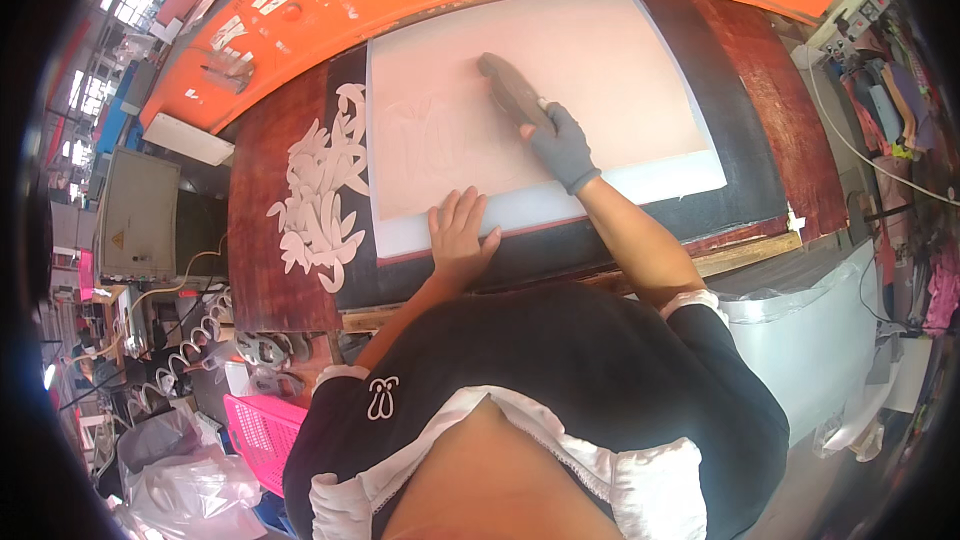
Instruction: The person removes cut fabric pieces from a die-cut sheet, then places a new sheet on a hydraulic guillotine cutter, aligns it, and cuts it. They repeat the process by removing the cut pieces and preparing another sheet.
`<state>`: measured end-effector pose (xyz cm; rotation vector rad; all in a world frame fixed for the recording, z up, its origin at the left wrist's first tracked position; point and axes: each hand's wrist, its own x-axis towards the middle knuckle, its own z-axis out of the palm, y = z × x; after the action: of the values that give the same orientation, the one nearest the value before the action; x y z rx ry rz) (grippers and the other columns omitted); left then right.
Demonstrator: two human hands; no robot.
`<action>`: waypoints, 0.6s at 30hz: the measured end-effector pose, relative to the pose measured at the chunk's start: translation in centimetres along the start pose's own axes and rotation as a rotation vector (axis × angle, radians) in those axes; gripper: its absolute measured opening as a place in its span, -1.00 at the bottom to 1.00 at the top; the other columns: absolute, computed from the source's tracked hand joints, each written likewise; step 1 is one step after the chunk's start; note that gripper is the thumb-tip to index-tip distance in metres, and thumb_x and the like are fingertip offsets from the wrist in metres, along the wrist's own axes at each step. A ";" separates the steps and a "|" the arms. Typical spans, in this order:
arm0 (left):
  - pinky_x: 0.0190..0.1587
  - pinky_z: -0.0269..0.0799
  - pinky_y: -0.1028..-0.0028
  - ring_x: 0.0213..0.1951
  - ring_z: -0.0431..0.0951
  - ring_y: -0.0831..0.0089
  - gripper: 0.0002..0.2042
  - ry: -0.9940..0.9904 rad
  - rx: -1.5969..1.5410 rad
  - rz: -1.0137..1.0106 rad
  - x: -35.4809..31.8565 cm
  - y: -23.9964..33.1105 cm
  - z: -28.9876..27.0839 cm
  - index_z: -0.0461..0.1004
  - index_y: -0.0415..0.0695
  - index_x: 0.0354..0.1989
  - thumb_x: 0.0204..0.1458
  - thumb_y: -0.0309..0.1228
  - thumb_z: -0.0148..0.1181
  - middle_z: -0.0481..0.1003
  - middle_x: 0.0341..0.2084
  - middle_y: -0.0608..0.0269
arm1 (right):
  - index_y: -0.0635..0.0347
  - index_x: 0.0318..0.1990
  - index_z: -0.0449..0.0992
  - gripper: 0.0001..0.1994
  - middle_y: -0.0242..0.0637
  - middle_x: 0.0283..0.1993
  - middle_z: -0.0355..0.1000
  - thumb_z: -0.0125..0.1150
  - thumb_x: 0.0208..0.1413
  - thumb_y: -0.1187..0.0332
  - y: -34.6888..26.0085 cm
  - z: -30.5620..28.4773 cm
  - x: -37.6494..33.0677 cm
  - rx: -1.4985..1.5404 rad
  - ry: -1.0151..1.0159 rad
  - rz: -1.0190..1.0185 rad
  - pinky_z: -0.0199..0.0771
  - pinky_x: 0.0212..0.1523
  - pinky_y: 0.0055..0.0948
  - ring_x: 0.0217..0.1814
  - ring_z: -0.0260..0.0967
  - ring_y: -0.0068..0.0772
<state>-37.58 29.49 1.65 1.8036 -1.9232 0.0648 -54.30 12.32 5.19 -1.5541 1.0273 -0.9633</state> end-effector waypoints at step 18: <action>-0.02 0.15 0.08 0.00 0.32 0.14 -0.45 0.180 0.070 0.161 3.4 -1.7 0.9 0.43 -0.13 -0.12 -0.29 -0.06 0.27 0.39 -0.06 0.19 | 0.31 0.09 0.21 -0.21 0.04 0.00 0.24 0.38 -0.32 0.09 1.6 -1.5 -0.1 -0.839 0.190 -0.499 0.24 0.04 -0.18 0.05 0.17 0.08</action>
<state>-36.20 25.81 1.69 1.6227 -1.9530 0.3417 -56.00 11.71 3.94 -2.5354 1.2981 -1.0895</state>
